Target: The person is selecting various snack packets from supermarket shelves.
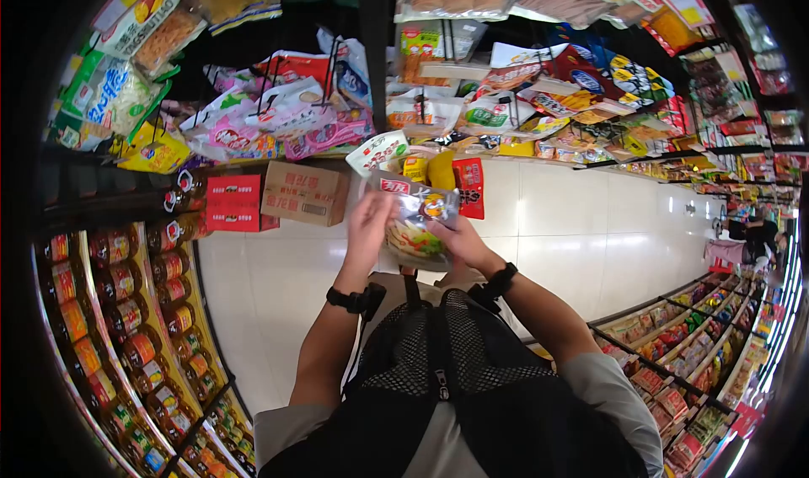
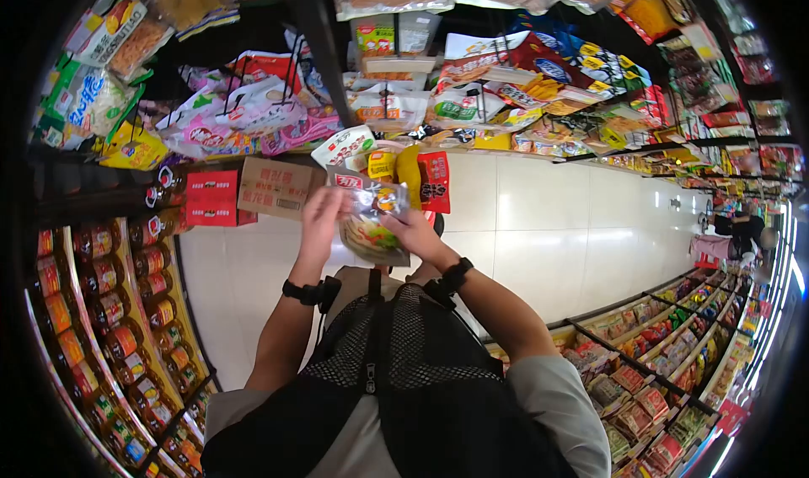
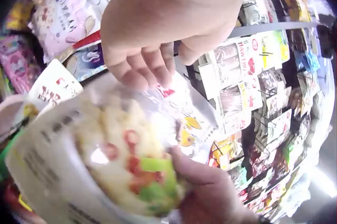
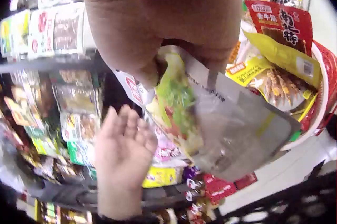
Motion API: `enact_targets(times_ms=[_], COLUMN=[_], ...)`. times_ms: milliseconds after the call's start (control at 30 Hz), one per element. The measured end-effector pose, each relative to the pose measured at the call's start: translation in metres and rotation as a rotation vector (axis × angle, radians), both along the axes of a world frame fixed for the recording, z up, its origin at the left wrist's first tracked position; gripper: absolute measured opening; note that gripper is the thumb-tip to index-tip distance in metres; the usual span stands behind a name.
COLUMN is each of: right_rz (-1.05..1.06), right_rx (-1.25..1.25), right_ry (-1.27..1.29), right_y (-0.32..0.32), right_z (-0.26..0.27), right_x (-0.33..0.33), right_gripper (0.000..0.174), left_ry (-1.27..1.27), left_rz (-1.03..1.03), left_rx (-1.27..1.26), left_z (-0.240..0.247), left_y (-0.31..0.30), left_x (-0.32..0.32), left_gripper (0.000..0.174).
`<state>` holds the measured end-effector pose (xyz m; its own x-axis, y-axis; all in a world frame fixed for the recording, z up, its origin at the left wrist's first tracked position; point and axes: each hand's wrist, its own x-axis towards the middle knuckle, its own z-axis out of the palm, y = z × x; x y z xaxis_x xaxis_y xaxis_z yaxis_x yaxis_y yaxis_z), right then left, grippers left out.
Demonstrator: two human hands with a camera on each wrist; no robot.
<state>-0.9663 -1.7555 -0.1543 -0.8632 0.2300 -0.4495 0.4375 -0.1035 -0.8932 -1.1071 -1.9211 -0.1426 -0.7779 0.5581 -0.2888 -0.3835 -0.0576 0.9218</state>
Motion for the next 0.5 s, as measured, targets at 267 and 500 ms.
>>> enact_targets(times_ms=[267, 500], right_rz=[-0.412, -0.622], right_rx=[-0.566, -0.642], right_ry=[0.008, 0.027], right_y=[0.043, 0.047], right_z=[0.073, 0.089], right_x=[0.055, 0.098], right_gripper=[0.04, 0.042], left_ry=[-0.215, -0.569], left_rz=[-0.509, -0.76], left_rx=[0.085, 0.068], left_z=[0.021, 0.024], left_y=[0.012, 0.053], left_x=[0.02, 0.066], left_gripper=[0.034, 0.043])
